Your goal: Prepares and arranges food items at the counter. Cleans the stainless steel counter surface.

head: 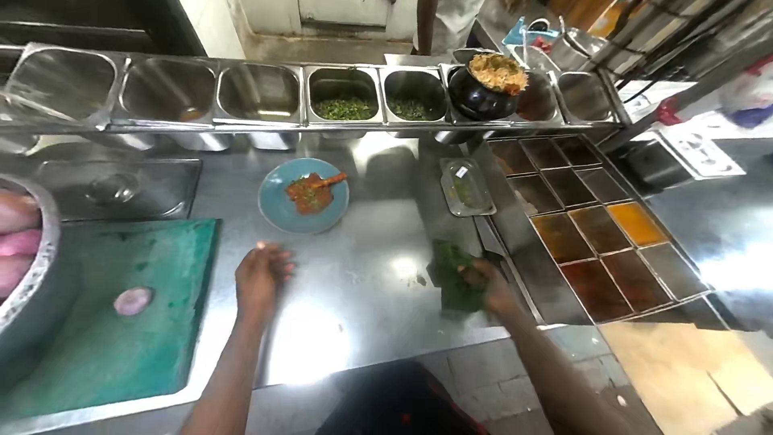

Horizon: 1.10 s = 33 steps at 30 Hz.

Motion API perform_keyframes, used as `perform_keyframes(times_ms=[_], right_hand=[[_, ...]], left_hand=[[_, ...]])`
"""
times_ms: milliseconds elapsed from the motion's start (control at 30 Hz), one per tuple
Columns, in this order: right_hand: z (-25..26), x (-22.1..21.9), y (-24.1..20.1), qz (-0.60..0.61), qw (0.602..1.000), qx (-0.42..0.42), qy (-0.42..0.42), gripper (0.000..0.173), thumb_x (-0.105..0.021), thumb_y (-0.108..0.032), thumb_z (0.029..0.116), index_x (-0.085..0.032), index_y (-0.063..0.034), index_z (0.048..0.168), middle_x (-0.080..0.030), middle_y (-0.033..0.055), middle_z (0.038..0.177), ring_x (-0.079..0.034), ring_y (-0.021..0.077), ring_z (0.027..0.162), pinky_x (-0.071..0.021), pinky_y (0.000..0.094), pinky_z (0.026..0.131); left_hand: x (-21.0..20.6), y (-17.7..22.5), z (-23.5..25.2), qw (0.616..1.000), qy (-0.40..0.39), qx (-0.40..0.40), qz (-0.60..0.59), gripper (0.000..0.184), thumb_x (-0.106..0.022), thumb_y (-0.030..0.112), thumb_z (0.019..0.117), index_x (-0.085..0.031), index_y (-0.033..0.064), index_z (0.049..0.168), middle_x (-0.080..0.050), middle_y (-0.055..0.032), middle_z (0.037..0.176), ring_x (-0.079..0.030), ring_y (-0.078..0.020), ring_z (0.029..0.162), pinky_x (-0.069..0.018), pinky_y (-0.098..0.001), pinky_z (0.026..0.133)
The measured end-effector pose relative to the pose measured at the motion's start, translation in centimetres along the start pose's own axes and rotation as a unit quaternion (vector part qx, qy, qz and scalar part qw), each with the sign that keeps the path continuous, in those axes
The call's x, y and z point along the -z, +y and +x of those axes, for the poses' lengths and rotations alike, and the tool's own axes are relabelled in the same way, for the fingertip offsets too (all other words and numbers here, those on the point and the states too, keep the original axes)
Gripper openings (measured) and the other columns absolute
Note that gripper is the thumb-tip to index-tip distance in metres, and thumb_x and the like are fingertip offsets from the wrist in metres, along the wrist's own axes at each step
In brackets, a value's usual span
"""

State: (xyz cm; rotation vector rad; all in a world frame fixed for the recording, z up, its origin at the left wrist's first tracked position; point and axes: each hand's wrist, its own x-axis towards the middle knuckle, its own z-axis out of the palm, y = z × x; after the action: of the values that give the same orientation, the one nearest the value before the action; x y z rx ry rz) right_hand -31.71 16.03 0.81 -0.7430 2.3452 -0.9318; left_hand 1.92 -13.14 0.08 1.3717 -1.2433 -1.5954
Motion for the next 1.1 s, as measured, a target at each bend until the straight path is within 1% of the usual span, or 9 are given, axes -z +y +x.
perform_keyframes(times_ms=[67,200,333,567,633,700,833,1033,1100], right_hand=[[-1.6,-4.3,0.0,-0.126,0.991,0.029,0.043,0.037,-0.066,-0.030,0.0977,-0.071,-0.0026,0.123,-0.054,0.0283,0.141,-0.054,0.0467,0.127,-0.0448,0.0655,0.104],[-5.3,-13.3,-6.6,-0.220,0.972,0.066,0.053,0.047,-0.057,-0.035,0.0993,-0.065,-0.0094,0.138,-0.054,0.0308,0.141,-0.054,0.0505,0.126,-0.0451,0.0653,0.100],[-5.4,-17.8,-11.6,-0.162,0.984,0.061,-0.049,0.055,-0.053,-0.033,0.1027,-0.049,-0.0141,0.154,-0.047,0.0273,0.149,-0.051,0.0439,0.131,-0.0447,0.0566,0.106],[1.4,-8.8,-11.7,0.254,0.963,0.002,-0.090,0.025,-0.053,-0.022,0.1061,-0.066,-0.0079,0.123,-0.072,0.0053,0.100,-0.068,0.0125,0.086,-0.0589,0.0354,0.075],[4.9,-7.9,-9.6,0.154,0.983,0.081,-0.051,0.025,-0.055,-0.019,0.1050,-0.065,-0.0042,0.122,-0.069,0.0063,0.104,-0.066,0.0121,0.090,-0.0575,0.0348,0.078],[7.6,-9.5,-8.3,-0.054,0.976,0.206,-0.050,0.032,-0.062,-0.019,0.1004,-0.066,0.0002,0.126,-0.059,0.0214,0.133,-0.059,0.0340,0.117,-0.0504,0.0544,0.097],[6.6,-16.3,-11.7,-0.275,0.854,0.417,-0.145,0.045,-0.062,-0.028,0.0987,-0.063,-0.0171,0.142,-0.045,0.0260,0.152,-0.044,0.0507,0.134,-0.0395,0.0690,0.103],[2.7,-19.9,-13.3,-0.174,0.658,0.648,-0.342,0.043,-0.050,-0.034,0.1020,-0.063,-0.0240,0.142,-0.055,0.0110,0.147,-0.050,0.0358,0.133,-0.0441,0.0595,0.104],[-2.7,-19.6,-10.9,-0.149,0.649,0.628,-0.403,0.042,-0.049,-0.036,0.1036,-0.064,-0.0238,0.141,-0.055,0.0114,0.146,-0.050,0.0343,0.134,-0.0430,0.0592,0.107]], left_hand=[[1.4,-2.2,-3.7,0.988,0.059,-0.144,-0.011,0.038,-0.038,0.027,0.1106,-0.055,-0.0013,0.129,-0.072,-0.0100,0.107,-0.073,-0.0180,0.086,-0.0626,-0.0340,0.069],[2.2,-5.9,-9.8,0.926,0.138,-0.341,0.081,0.064,-0.042,0.045,0.1073,-0.045,-0.0132,0.133,-0.054,-0.0209,0.138,-0.055,-0.0217,0.129,-0.0508,-0.0391,0.104],[1.1,-8.6,-13.0,0.889,0.190,-0.385,0.161,0.065,-0.036,0.060,0.1051,-0.049,0.0085,0.142,-0.039,-0.0153,0.157,-0.033,-0.0263,0.149,-0.0329,-0.0449,0.120],[-3.3,-12.9,-17.5,0.894,0.280,-0.326,0.128,0.085,-0.029,0.074,0.0989,-0.031,0.0140,0.158,-0.017,-0.0137,0.168,-0.014,-0.0250,0.157,-0.0201,-0.0434,0.126],[-5.5,-14.0,-18.2,0.890,0.307,-0.310,0.134,0.092,-0.025,0.078,0.0971,-0.026,0.0096,0.160,-0.013,-0.0174,0.169,-0.009,-0.0285,0.158,-0.0144,-0.0470,0.127],[-8.5,-15.1,-19.1,0.890,0.335,-0.286,0.120,0.095,-0.023,0.077,0.0973,-0.021,0.0080,0.162,-0.009,-0.0179,0.170,-0.006,-0.0295,0.158,-0.0129,-0.0477,0.128],[-13.9,-15.5,-17.5,0.870,0.413,-0.266,0.035,0.100,-0.024,0.077,0.0974,-0.016,0.0021,0.162,-0.002,-0.0233,0.170,0.001,-0.0352,0.158,-0.0063,-0.0526,0.128],[-15.3,-16.0,-14.3,0.797,0.472,-0.339,-0.166,0.094,-0.021,0.070,0.1028,-0.022,-0.0056,0.159,-0.014,-0.0215,0.169,-0.012,-0.0284,0.158,-0.0129,-0.0438,0.129],[-15.0,-15.0,-15.4,0.738,0.446,-0.335,-0.381,0.076,-0.026,0.061,0.1062,-0.038,0.0036,0.154,-0.048,-0.0046,0.154,-0.047,-0.0108,0.139,-0.0410,-0.0310,0.115]])
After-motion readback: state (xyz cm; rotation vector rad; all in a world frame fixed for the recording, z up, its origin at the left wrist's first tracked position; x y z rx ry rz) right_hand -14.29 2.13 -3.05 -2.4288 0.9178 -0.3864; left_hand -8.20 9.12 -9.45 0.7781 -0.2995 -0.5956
